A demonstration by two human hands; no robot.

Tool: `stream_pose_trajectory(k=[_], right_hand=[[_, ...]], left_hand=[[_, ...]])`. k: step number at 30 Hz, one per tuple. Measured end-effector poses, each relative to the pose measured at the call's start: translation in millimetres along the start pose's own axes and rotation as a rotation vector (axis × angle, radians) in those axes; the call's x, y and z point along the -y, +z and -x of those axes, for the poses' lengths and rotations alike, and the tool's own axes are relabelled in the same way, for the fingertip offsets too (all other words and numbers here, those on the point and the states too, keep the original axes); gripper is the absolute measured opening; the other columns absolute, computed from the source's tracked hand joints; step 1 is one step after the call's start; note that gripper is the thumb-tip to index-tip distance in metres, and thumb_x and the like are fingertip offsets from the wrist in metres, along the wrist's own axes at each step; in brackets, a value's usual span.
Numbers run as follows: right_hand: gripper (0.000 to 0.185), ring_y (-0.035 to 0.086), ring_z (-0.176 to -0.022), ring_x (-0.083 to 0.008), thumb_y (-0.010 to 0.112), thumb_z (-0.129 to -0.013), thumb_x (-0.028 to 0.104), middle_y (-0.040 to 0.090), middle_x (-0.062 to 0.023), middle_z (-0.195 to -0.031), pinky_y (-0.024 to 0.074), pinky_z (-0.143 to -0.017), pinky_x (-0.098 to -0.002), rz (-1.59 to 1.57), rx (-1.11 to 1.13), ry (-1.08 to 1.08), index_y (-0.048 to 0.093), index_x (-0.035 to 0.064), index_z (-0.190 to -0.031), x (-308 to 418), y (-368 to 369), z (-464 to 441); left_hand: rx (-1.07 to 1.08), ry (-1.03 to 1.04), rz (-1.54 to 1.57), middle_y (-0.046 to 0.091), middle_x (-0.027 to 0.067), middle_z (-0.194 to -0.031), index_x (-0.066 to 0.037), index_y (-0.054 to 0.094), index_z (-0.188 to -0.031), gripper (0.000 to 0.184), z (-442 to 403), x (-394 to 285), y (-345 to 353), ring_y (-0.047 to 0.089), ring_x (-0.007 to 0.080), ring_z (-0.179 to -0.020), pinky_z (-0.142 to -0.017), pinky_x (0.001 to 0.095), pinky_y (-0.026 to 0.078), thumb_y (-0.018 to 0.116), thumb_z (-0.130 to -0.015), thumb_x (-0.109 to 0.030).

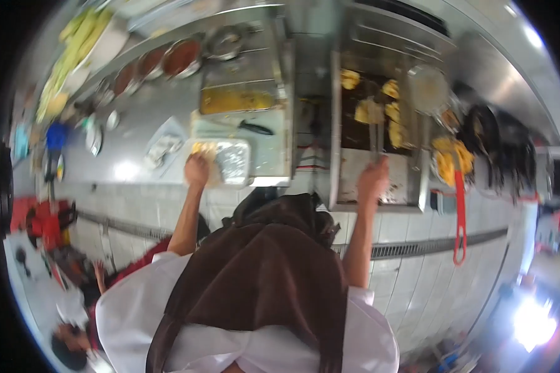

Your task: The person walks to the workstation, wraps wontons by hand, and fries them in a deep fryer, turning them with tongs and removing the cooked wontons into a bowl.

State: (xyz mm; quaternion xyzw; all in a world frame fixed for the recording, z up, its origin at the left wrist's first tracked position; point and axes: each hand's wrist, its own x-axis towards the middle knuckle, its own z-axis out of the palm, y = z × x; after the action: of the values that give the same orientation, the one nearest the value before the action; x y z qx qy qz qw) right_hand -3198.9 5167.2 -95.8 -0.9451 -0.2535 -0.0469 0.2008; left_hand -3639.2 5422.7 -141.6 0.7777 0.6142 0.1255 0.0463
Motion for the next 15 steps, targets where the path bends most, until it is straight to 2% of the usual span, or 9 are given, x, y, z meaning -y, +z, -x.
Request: stream_pose_trajectory(k=[2,3,5,7,11,12,13,14,15], right_hand=[[0.034,0.062,-0.088,-0.0422,0.063,-0.082,0.01,0.064,-0.0245,-0.097,0.0486,-0.073,-0.0477,-0.099,-0.016,-0.045,0.054,0.0028,-0.114,38,-63,-7],[0.029,0.062,-0.09,-0.0432,0.062,-0.084,0.01,0.064,-0.0236,-0.097,0.0487,-0.074,-0.0467,-0.138,-0.15,-0.17,0.054,0.0031,-0.11,35,-74,-16],[0.037,0.061,-0.093,-0.0438,0.06,-0.087,0.015,0.063,-0.0253,-0.099,0.0474,-0.078,-0.0481,-0.013,-0.168,-0.183,0.051,0.0017,-0.119,40,-105,-37],[0.04,0.062,-0.087,-0.045,0.059,-0.088,0.026,0.064,-0.0252,-0.097,0.0484,-0.071,-0.0503,0.126,-0.15,-0.08,0.051,0.002,-0.119,29,-121,-67],[0.042,0.063,-0.086,-0.043,0.061,-0.087,0.031,0.065,-0.0243,-0.096,0.0502,-0.07,-0.0497,0.378,-0.165,-0.217,0.053,0.0028,-0.116,-19,-130,-128],[0.044,0.064,-0.087,-0.0407,0.062,-0.087,0.034,0.065,-0.0222,-0.097,0.0511,-0.07,-0.0472,0.359,-0.107,-0.18,0.053,0.0041,-0.119,-23,-131,-146],[0.049,0.066,-0.082,-0.0338,0.06,-0.087,0.039,0.066,-0.0175,-0.094,0.0521,-0.067,-0.0424,0.479,-0.172,-0.28,0.052,0.0045,-0.121,-41,-122,-164],[0.046,0.065,-0.077,-0.0266,0.056,-0.089,0.038,0.066,-0.0131,-0.089,0.0518,-0.063,-0.0369,0.816,-0.137,-0.398,0.054,0.0036,-0.12,-69,-101,-186],[0.04,0.064,-0.072,-0.0212,0.054,-0.089,0.034,0.066,-0.0076,-0.085,0.0511,-0.062,-0.0337,1.083,-0.679,-0.751,0.058,0.0039,-0.116,-123,-54,-224]], left_hand=[[-0.075,-0.027,0.284,0.063,0.0204,-0.086,0.0,0.061,-0.085,0.01,-2,4,-12,0.061,0.0387,-0.081,-0.071,0.0451,0.05,0.056,-0.08,-0.007],[-0.112,-0.079,0.404,0.064,0.0196,-0.083,-0.001,0.06,-0.087,0.008,-2,9,-11,0.062,0.0391,-0.078,-0.069,0.0458,0.049,0.058,-0.08,-0.006],[-0.164,-0.122,0.404,0.065,0.0185,-0.081,-0.002,0.06,-0.087,0.008,-1,9,-23,0.063,0.0387,-0.075,-0.067,0.0458,0.05,0.059,-0.08,-0.007],[-0.211,-0.158,0.411,0.066,0.0175,-0.079,-0.003,0.06,-0.087,0.008,2,13,-29,0.064,0.0384,-0.073,-0.066,0.0459,0.05,0.06,-0.081,-0.008],[-0.072,-0.11,0.312,0.066,0.0169,-0.077,-0.006,0.062,-0.091,0.015,2,19,-19,0.064,0.0384,-0.068,-0.062,0.047,0.051,0.058,-0.085,-0.019],[-0.068,0.004,0.284,0.064,0.0173,-0.069,-0.004,0.064,-0.09,0.019,4,35,8,0.063,0.0356,-0.064,-0.058,0.0435,0.05,0.054,-0.089,-0.021],[-0.147,0.062,0.334,0.064,0.0166,-0.073,-0.004,0.065,-0.091,0.023,5,47,42,0.062,0.0352,-0.067,-0.06,0.0442,0.05,0.051,-0.09,-0.023],[0.067,-0.079,0.214,0.066,0.0167,-0.084,-0.004,0.065,-0.093,0.024,8,34,35,0.063,0.0343,-0.073,-0.065,0.0433,0.05,0.053,-0.088,-0.025],[0.312,-0.174,0.174,0.066,0.0167,-0.089,-0.004,0.064,-0.096,0.026,3,23,21,0.062,0.0338,-0.078,-0.071,0.044,0.05,0.054,-0.087,-0.026]])
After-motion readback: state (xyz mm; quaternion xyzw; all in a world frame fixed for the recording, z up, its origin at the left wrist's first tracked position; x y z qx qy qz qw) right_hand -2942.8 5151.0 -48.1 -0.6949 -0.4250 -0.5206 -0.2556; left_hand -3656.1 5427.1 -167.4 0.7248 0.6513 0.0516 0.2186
